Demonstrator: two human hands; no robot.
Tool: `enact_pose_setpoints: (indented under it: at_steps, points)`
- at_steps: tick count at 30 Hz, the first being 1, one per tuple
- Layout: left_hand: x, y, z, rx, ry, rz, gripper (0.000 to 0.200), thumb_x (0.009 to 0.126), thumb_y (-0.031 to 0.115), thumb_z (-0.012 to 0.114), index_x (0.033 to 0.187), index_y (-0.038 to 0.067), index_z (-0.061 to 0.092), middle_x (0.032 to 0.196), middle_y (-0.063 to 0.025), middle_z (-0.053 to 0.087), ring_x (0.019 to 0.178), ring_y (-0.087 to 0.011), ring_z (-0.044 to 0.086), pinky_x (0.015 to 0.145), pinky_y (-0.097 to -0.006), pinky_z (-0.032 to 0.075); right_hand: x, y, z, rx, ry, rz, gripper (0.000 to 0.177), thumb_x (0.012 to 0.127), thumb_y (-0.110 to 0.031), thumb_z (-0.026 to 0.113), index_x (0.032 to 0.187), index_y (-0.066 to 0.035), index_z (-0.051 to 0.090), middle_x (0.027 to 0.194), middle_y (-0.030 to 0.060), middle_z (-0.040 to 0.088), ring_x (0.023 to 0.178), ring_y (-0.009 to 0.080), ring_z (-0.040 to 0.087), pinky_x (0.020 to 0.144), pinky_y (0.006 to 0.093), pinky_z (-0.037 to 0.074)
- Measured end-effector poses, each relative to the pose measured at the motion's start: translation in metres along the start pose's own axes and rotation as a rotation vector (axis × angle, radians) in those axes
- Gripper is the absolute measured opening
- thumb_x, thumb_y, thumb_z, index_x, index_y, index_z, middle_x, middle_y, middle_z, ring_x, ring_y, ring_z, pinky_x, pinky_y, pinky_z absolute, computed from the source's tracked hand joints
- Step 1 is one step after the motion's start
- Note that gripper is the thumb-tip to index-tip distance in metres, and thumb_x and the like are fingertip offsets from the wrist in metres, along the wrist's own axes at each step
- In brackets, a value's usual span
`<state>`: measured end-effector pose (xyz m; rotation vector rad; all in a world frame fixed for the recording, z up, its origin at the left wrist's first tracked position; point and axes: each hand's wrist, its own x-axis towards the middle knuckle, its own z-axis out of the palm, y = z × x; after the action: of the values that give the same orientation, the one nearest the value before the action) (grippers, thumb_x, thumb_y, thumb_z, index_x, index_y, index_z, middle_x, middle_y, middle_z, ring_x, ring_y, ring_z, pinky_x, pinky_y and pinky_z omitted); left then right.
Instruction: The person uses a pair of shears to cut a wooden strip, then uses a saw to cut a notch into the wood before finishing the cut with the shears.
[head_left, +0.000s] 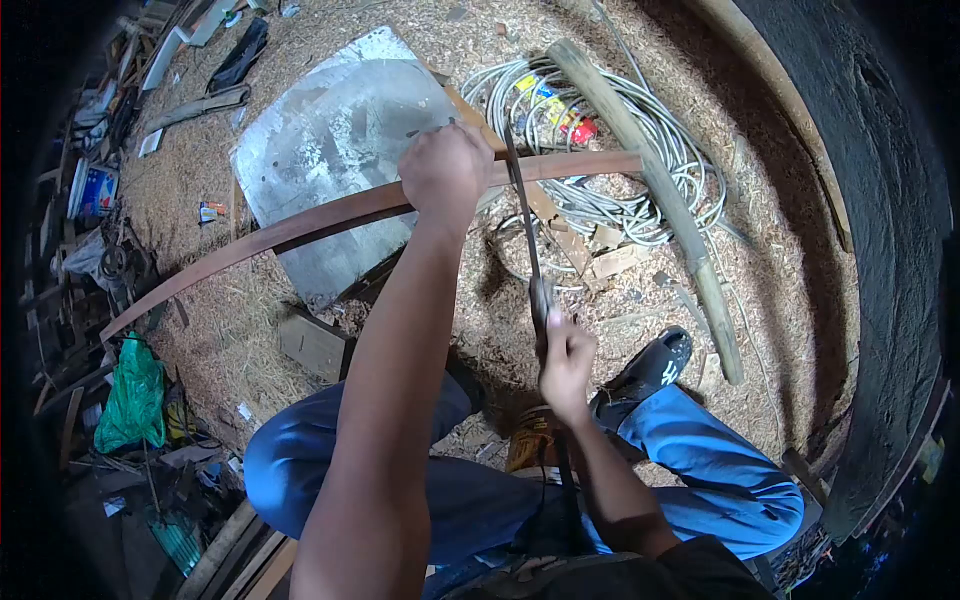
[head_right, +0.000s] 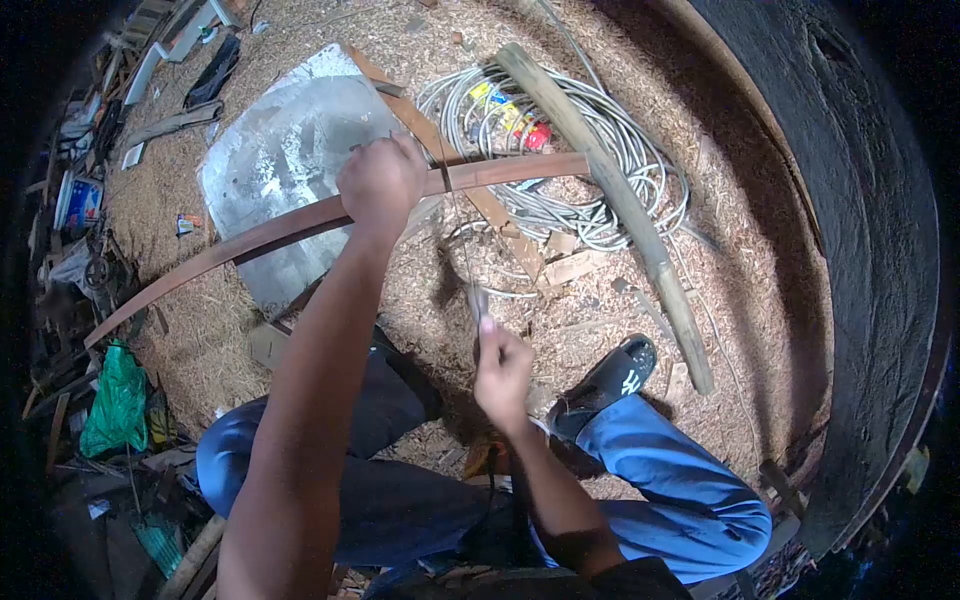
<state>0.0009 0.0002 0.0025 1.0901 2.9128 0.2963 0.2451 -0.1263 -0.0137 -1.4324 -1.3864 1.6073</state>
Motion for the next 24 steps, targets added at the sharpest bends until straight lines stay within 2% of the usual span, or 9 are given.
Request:
enact_pose_setpoints:
  at_steps: [4,7,10,17,18,19,21,24]
  points:
    - [0.001,0.001,-0.002,-0.013,-0.068,-0.025,0.044,0.093,0.028,0.042,0.073,0.004,0.074,0.079,-0.0193,0.071,0.076,-0.0346,0.071,0.074,-0.0428,0.056,-0.015,-0.010,-0.016,-0.096,-0.005,-0.017,0.044,0.102,-0.016,0.053,0.061,0.000,0.047,0.055,-0.0031,0.042,0.052,0.0078,0.036,0.049,0.0310,0.027]
    - [0.000,0.002,-0.004,0.010,-0.076,-0.005,0.045,0.093,0.029,0.042,0.073,0.004,0.074,0.080,-0.0195,0.071,0.076,-0.0342,0.071,0.074,-0.0423,0.056,0.026,-0.009,0.007,-0.073,-0.005,-0.098,0.044,0.102,-0.016,0.053,0.061,0.000,0.046,0.055,-0.0027,0.041,0.052,0.0075,0.035,0.049,0.0311,0.026]
    - [-0.002,0.004,-0.006,0.028,-0.079,-0.005,0.045,0.093,0.029,0.042,0.073,0.004,0.074,0.080,-0.0199,0.072,0.076,-0.0341,0.071,0.075,-0.0418,0.056,0.051,-0.022,0.023,0.005,0.007,-0.024,0.046,0.102,-0.017,0.052,0.061,0.000,0.044,0.054,-0.0018,0.039,0.053,0.0074,0.034,0.049,0.0312,0.025]
    - [0.001,0.001,-0.002,0.015,-0.092,-0.022,0.045,0.093,0.029,0.042,0.074,0.004,0.074,0.081,-0.0203,0.072,0.077,-0.0343,0.071,0.076,-0.0423,0.055,-0.016,-0.013,-0.011,0.003,0.025,0.036,0.049,0.103,-0.018,0.051,0.058,-0.003,0.038,0.053,-0.0058,0.036,0.051,0.0061,0.029,0.048,0.0301,0.022]
    - [0.000,0.001,-0.003,0.016,-0.092,-0.026,0.045,0.093,0.029,0.042,0.074,0.004,0.074,0.081,-0.0203,0.072,0.077,-0.0343,0.071,0.076,-0.0423,0.055,-0.012,-0.004,-0.011,-0.057,0.028,-0.078,0.049,0.103,-0.019,0.051,0.058,-0.004,0.039,0.054,-0.0059,0.037,0.051,0.0057,0.029,0.048,0.0294,0.022]
    - [-0.001,0.003,-0.005,0.008,-0.087,-0.025,0.046,0.093,0.029,0.042,0.073,0.004,0.074,0.081,-0.0200,0.072,0.077,-0.0346,0.071,0.075,-0.0426,0.055,-0.003,-0.009,-0.007,-0.057,0.027,-0.080,0.049,0.103,-0.019,0.051,0.058,-0.004,0.039,0.054,-0.0059,0.037,0.051,0.0057,0.029,0.048,0.0294,0.022]
    - [-0.001,0.003,-0.006,0.003,-0.081,-0.027,0.046,0.093,0.030,0.042,0.073,0.004,0.074,0.080,-0.0198,0.071,0.077,-0.0348,0.071,0.075,-0.0429,0.055,0.020,-0.019,0.006,-0.024,0.009,0.039,0.050,0.103,-0.020,0.051,0.058,-0.004,0.041,0.054,-0.0055,0.037,0.052,0.0061,0.029,0.048,0.0299,0.022]
    - [-0.002,0.001,0.000,0.027,-0.053,-0.005,0.045,0.093,0.029,0.043,0.071,0.003,0.073,0.080,-0.0201,0.071,0.076,-0.0354,0.070,0.075,-0.0432,0.055,0.039,-0.021,0.020,0.029,0.009,0.033,0.051,0.103,-0.022,0.052,0.058,-0.003,0.041,0.054,-0.0043,0.037,0.052,0.0070,0.031,0.049,0.0309,0.023]
